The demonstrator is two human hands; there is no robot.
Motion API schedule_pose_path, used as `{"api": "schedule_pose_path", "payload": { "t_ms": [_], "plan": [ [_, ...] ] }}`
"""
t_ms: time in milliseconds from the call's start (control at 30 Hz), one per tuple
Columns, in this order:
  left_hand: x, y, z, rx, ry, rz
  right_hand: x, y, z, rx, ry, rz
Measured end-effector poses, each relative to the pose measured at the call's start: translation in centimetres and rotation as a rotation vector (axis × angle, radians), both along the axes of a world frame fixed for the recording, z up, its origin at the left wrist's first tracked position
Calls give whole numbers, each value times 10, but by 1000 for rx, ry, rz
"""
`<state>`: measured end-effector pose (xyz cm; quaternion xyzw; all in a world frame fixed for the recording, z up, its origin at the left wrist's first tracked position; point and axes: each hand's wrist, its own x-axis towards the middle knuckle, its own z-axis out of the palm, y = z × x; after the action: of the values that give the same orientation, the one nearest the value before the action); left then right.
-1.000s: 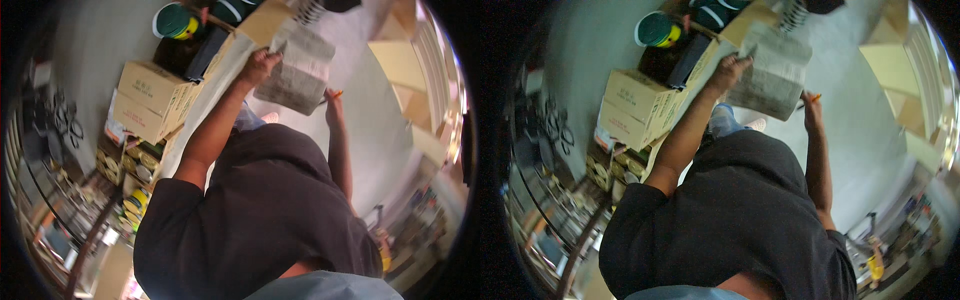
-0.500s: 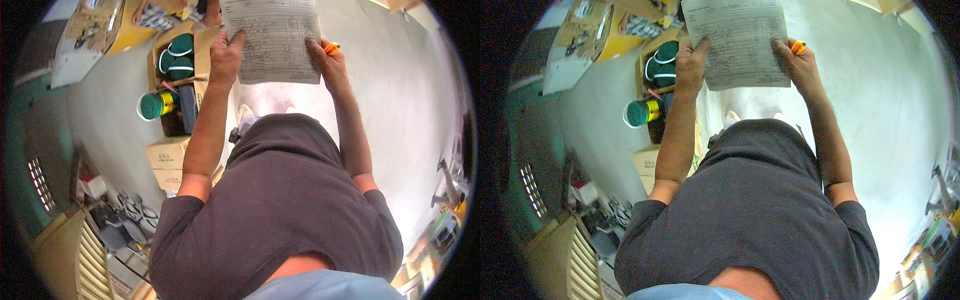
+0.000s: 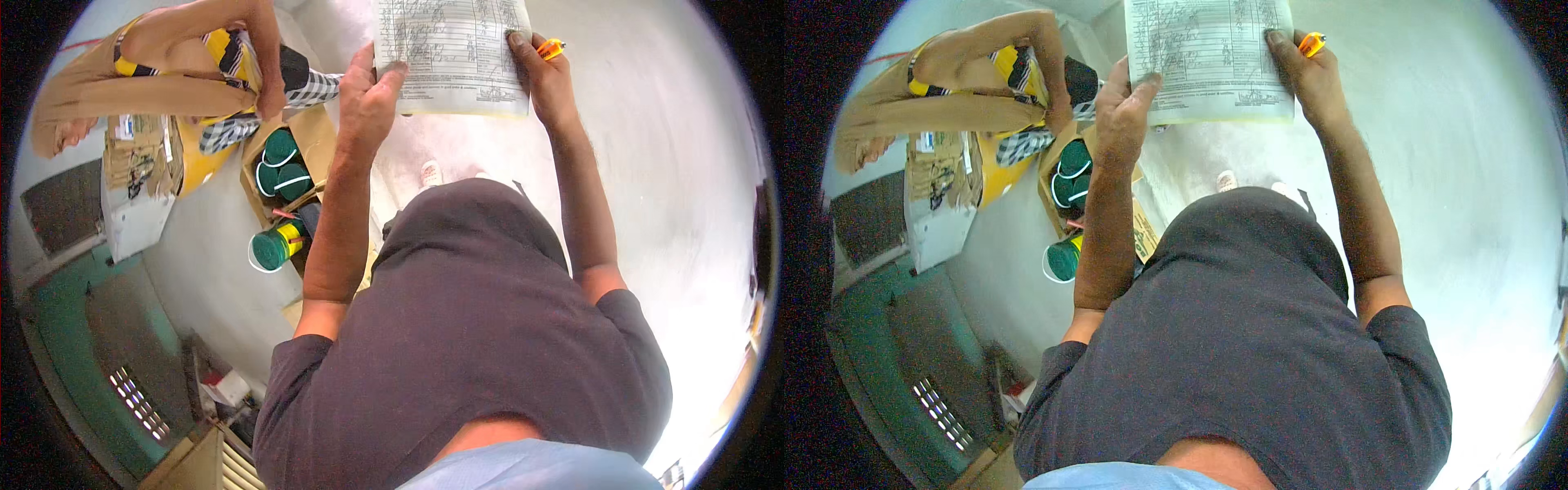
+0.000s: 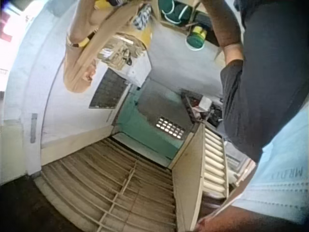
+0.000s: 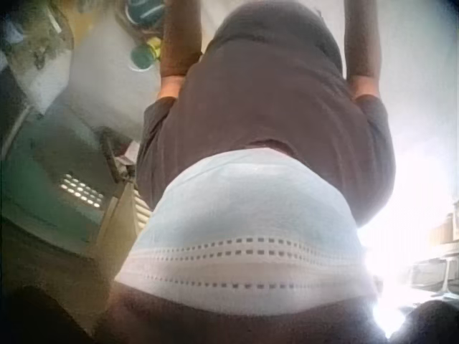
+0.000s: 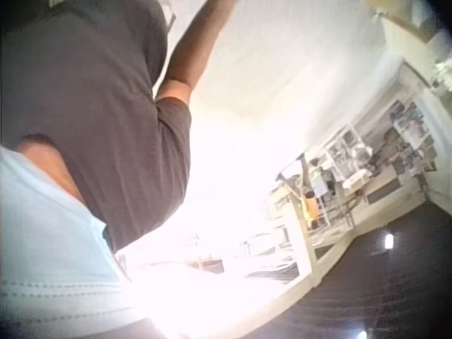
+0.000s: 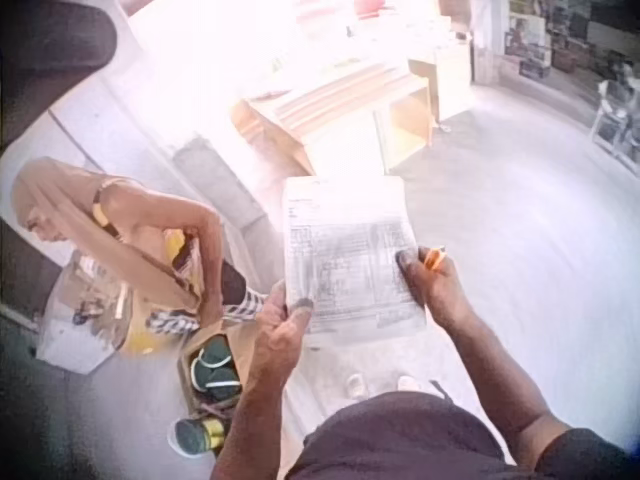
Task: Checking and reviewing a construction material inventory list at a manufacturing facility.
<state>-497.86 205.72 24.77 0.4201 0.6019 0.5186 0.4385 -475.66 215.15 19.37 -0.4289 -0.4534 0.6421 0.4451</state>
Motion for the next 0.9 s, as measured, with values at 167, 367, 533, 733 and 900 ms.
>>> {"api": "schedule_pose_path", "payload": {
  "t_ms": [167, 367, 533, 733, 900],
  "plan": [
    [-38, -3, -18, 101, 104, -44, -32, -16, -24, 3, -11, -103],
    [-76, 1, -54, 133, 203, -98, -59, -17, -55, 75, 69, -214],
    [-94, 8, -84, 181, 242, -147, -79, -18, -84, 66, 78, -313],
    [-105, 2, -111, 244, 111, -184, -82, -25, -108, 129, 151, -356],
    [-108, -9, -106, 281, 169, -202, -86, -39, -105, 171, 160, -336]
  ]
}}
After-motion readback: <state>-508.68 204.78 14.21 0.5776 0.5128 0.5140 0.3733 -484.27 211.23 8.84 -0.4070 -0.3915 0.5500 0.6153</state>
